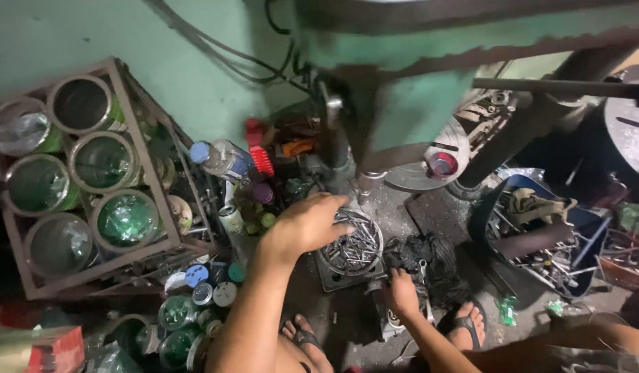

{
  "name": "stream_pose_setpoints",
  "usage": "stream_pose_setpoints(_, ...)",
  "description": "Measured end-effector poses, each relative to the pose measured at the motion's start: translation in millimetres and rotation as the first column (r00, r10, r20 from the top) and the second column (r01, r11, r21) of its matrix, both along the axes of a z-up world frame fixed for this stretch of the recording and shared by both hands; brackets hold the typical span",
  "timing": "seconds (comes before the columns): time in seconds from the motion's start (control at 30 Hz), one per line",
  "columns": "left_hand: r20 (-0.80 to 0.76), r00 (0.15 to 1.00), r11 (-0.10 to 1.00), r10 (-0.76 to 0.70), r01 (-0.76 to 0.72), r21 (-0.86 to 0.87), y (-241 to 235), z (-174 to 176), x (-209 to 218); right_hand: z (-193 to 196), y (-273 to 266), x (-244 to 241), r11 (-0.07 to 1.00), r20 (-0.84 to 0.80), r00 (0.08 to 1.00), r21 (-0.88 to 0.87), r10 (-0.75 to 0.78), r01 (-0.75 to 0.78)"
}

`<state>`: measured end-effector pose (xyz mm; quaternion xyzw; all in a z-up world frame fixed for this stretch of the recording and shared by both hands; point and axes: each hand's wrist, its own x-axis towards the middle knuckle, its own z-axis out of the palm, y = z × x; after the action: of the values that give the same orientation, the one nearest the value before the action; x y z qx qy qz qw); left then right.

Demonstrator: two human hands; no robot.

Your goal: Repairing and preparing a motorcycle cylinder head using a drill press.

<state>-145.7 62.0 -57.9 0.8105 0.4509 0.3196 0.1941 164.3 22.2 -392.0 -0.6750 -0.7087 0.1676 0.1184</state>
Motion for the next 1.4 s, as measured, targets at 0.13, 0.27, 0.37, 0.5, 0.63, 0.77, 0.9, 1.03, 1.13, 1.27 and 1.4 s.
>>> stream_pose_setpoints(0.13, -0.138, 0.988, 0.978, 0.065, -0.091, -0.187, 0, 13, 4, -12, 6, -37, 0.984, -0.288, 0.943, -0.02, 0.165, -0.178)
stream_pose_setpoints(0.27, -0.197, 0.977, 0.953, 0.086, -0.139, -0.269, 0, 16, -7, -31, -9, -70, 0.886, -0.253, 0.896, -0.2, 0.365, -0.418)
stream_pose_setpoints(0.37, -0.252, 0.96, 0.906, 0.122, -0.212, -0.368, 2, 44, -5, -23, -21, -84, 0.842, -0.339, 0.827, -0.15, 0.449, -0.519)
stream_pose_setpoints(0.5, -0.224, 0.966, 0.934, 0.131, -0.196, -0.298, 5, 35, -5, -7, -26, -77, 0.87, -0.429, 0.793, -0.034, 0.432, -0.492)
stream_pose_setpoints(0.63, -0.185, 0.974, 0.941, 0.128, -0.178, -0.288, 5, 39, -7, -1, 4, -51, 0.984, -0.499, 0.854, -0.01, 0.151, -0.179)
stream_pose_setpoints(0.77, -0.157, 0.979, 0.984, 0.133, -0.149, -0.096, 10, 33, -9, 26, 48, -6, 0.985, -0.461, 0.887, 0.142, -0.025, 0.101)
stream_pose_setpoints(0.9, -0.148, 0.977, 0.986, 0.156, -0.163, -0.035, 6, 48, 0, 65, 65, 50, 0.947, -0.489, 0.863, 0.197, -0.129, 0.253)
stream_pose_setpoints(1.03, -0.185, 0.979, 0.982, 0.088, -0.116, -0.149, 6, 55, 4, 51, 41, 105, 0.819, -0.441, 0.706, -0.139, -0.554, 0.556)
stream_pose_setpoints(1.13, -0.204, 0.977, 0.985, 0.068, -0.099, -0.144, 3, 67, 9, -27, 10, 150, 0.848, -0.29, 0.812, 0.001, -0.506, 0.529)
stream_pose_setpoints(1.27, -0.182, 0.98, 0.942, 0.077, -0.131, -0.31, 3, 77, 14, -77, -32, 153, 0.851, 0.049, 0.864, -0.153, -0.501, 0.503)
stream_pose_setpoints(1.4, -0.243, 0.967, 0.957, 0.076, -0.139, -0.255, 8, 68, 16, -86, -55, 127, 0.884, 0.048, 0.929, -0.293, -0.367, 0.364)
